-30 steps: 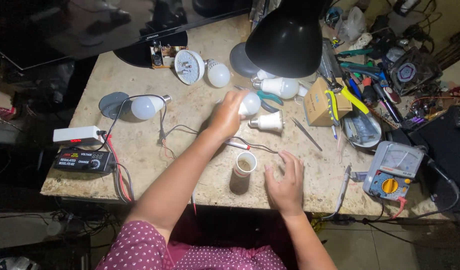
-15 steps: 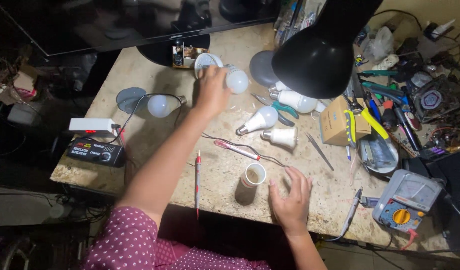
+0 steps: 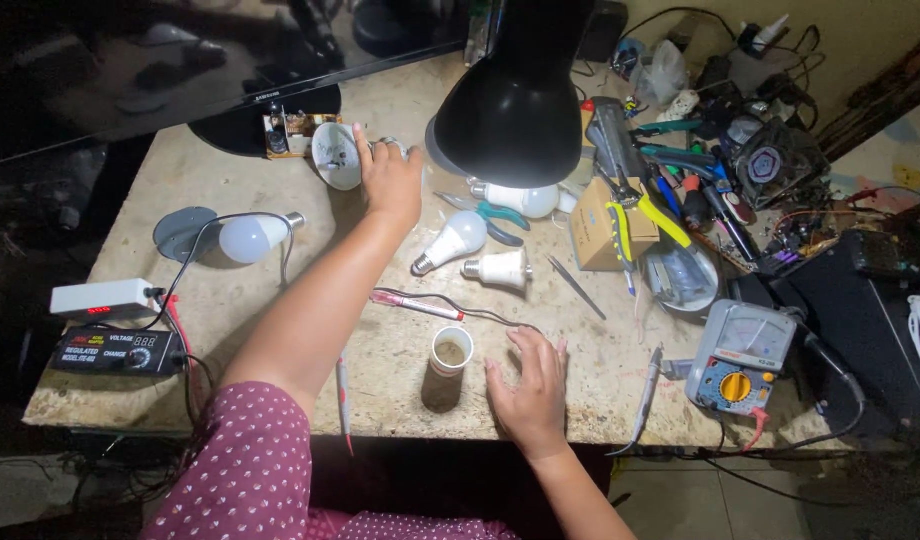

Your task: Testing LED strips and light bulbs using a power supply and multimeter at a repair bench.

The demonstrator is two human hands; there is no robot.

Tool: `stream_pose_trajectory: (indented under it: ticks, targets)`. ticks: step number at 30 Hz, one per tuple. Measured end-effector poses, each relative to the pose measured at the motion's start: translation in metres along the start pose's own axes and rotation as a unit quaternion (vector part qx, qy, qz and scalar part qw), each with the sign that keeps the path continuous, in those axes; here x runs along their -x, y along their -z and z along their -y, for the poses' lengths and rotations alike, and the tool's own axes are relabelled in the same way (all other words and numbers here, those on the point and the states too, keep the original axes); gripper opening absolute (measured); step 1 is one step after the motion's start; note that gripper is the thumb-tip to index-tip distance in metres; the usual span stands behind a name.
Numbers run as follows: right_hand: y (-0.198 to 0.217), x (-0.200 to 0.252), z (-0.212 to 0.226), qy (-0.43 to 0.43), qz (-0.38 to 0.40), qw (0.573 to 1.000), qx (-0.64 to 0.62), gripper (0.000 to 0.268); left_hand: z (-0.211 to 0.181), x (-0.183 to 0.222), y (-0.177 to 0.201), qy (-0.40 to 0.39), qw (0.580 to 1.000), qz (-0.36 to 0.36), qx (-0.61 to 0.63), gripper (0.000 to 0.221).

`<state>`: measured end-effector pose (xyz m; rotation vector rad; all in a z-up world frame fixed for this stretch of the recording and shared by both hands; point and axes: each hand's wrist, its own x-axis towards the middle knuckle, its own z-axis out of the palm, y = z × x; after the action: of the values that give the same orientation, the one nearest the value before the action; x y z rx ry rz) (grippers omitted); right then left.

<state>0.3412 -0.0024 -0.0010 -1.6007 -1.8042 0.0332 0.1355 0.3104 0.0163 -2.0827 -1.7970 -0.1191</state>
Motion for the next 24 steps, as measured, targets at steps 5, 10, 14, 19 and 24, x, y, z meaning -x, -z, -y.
stream_pose_trajectory:
  ticks: [5,10,14,19,24]
  targets:
    - [-0.001,0.001,-0.002,-0.001,-0.005,1.0,-0.002,0.045,-0.007,0.04,0.009,0.001,0.982,-0.121,0.146,0.045]
    - [-0.005,0.003,-0.003,0.004,-0.011,1.0,0.001,0.045,0.001,0.071,0.042,-0.013,0.972,-0.069,0.224,0.064]
    - [-0.005,0.002,-0.003,0.001,-0.011,1.0,0.004,0.046,0.033,0.052,0.086,0.019,0.936,0.063,0.345,0.061]
    - [-0.005,0.002,-0.002,0.001,-0.005,1.0,0.008,0.048,0.096,-0.004,0.055,0.089,0.962,0.083,0.246,0.114]
    - [-0.004,0.0,0.002,0.001,-0.021,1.0,0.013,0.048,0.116,-0.026,0.008,0.087,0.968,0.192,0.14,0.129]
